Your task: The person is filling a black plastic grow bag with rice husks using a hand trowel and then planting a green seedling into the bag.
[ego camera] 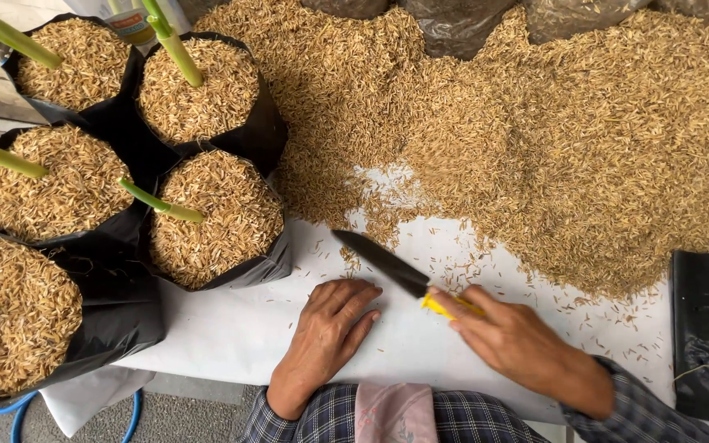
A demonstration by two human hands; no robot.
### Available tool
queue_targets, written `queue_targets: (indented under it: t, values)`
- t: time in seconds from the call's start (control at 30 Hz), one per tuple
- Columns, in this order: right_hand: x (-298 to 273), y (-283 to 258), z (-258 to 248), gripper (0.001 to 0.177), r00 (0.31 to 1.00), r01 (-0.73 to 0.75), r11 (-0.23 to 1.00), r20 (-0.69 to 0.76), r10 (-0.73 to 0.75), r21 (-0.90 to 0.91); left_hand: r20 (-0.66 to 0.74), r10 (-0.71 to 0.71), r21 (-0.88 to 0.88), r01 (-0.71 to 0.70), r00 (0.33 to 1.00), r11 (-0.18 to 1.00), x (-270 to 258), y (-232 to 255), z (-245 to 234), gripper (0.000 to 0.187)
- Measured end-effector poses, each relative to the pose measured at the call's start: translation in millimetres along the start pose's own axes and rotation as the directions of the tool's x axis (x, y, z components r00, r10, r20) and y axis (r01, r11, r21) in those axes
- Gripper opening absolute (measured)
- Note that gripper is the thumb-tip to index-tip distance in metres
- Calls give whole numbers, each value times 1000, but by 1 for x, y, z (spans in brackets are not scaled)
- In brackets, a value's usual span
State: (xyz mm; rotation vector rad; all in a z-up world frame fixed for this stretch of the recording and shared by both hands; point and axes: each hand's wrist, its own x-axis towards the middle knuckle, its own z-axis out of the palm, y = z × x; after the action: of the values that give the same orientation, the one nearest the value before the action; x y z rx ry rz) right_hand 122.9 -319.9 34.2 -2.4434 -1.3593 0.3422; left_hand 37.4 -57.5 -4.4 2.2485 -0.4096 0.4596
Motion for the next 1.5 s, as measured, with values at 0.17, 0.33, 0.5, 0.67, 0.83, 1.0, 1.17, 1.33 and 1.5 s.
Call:
queue_targets:
  t: [0.17,0.33,0.5,0.67,0.83,1.0,1.17,1.33,1.5]
  values:
    - [38,23,14,57,998,14,958,-49,-29,-286,-9,-16,6,16,1000,1000,1,0,1,23]
    - [45,85,-13,58,959,-214,970,-215,187,-113,-15,-15,5,15,1000,1000,1,0,-1,22]
    - [10,85,-59,63,755,-418,651,-157,637,633,-12,-16,12,16,1000,1000,2,-2,2,23]
    - [-3,110,-44,53,831,-420,887,-473,291,-193,-16,-15,22,15,1000,1000,3,-1,0,22]
    - [24,64,-54,22,847,-306,859,-529,50,-410,-18,-20,24,20,1000,1000,2,2,-1,21]
    - [56,-37,-67,13,872,455,756,-409,-270,471,5,-30,19,30,1000,999,2,5,1,22]
    - [43,-37,-74,14,826,526,741,-458,-329,417,-7,-56,55,56,998,997,-2,-1,9,23]
    - [24,-27,-80,15,812,529,758,-486,-323,381,-17,-12,45,13,1000,999,-14,-20,18,24]
    - [-20,-24,-79,16,829,446,819,-511,-226,361,-125,3,43,2,992,999,-24,-37,33,21]
